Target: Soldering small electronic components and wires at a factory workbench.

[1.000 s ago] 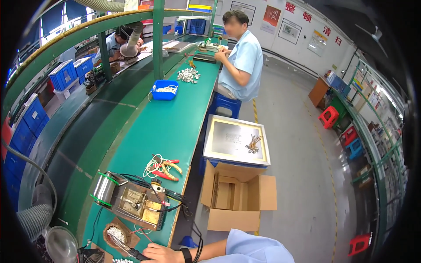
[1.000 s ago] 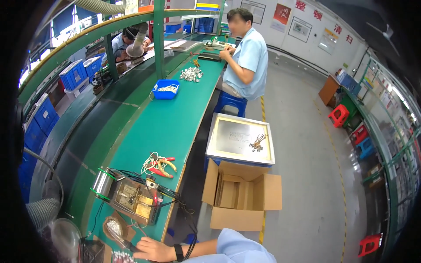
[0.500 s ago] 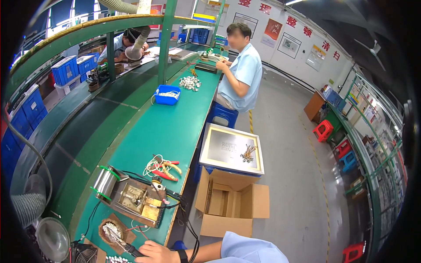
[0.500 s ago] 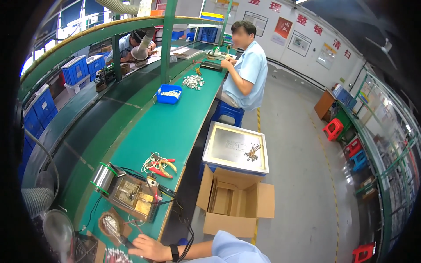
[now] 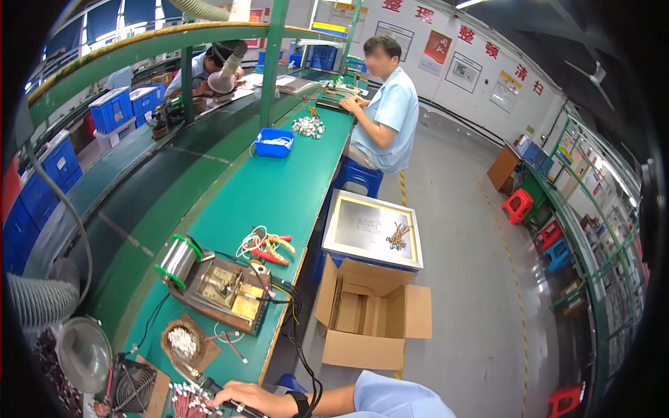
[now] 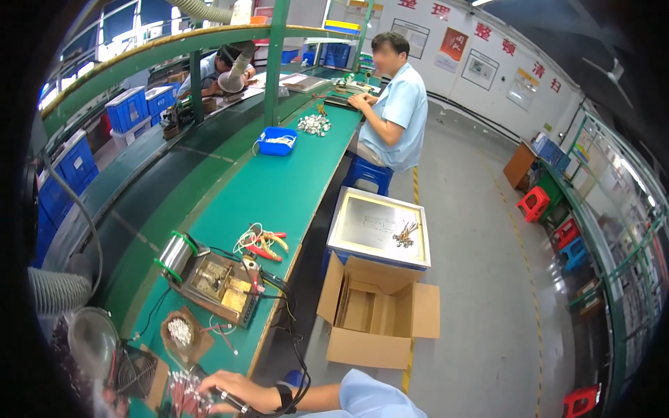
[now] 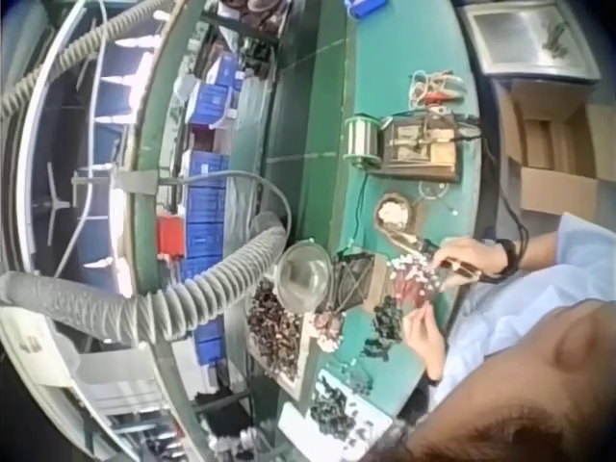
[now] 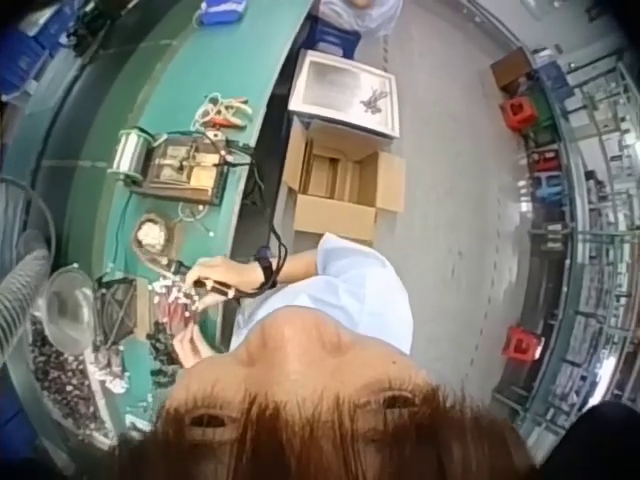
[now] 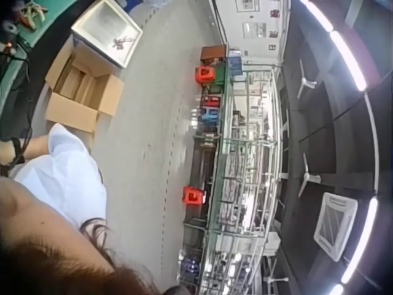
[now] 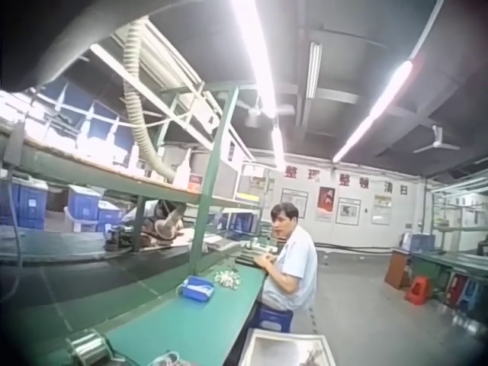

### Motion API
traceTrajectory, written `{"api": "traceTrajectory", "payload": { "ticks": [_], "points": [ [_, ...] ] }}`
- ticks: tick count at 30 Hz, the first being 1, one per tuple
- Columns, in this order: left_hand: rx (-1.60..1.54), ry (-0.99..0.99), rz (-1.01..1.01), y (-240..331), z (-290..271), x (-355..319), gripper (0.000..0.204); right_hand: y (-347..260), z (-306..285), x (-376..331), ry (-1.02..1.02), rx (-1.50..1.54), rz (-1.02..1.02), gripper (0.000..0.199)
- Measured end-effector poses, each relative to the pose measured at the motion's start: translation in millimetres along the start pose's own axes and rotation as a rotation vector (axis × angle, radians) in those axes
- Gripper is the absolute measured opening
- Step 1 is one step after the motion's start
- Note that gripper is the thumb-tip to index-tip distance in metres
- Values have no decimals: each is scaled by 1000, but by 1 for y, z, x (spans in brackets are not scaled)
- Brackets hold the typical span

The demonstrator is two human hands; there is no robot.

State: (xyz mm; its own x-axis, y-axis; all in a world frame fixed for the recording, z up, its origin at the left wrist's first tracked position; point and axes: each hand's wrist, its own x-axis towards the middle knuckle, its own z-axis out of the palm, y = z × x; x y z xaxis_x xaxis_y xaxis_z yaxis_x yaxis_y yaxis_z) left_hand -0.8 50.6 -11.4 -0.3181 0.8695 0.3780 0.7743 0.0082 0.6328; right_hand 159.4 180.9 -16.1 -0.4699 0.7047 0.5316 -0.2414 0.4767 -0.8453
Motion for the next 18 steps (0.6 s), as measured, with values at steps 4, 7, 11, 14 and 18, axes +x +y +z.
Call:
{"api": "traceTrajectory", "payload": {
  "ticks": [4, 7, 11, 14, 18],
  "points": [
    [-318, -111, -214, 21, -9, -4, 10, 4, 29, -27, -52, 102, 38, 27],
    [-315, -121, -268, 21, -9, -11, 7, 8, 32, -32, -126, 159, 63, 26],
    [-311, -65, -368, 22, -13, -18, 7, 1, 30, -27, -165, 185, 57, 26],
    [-378, -16, -272, 21, -8, -17, 8, 2, 30, -28, -151, 173, 49, 26],
    [-350, -101, -268, 15, -14, -14, 6, 7, 25, -29, -130, 170, 83, 25]
  ]
}}
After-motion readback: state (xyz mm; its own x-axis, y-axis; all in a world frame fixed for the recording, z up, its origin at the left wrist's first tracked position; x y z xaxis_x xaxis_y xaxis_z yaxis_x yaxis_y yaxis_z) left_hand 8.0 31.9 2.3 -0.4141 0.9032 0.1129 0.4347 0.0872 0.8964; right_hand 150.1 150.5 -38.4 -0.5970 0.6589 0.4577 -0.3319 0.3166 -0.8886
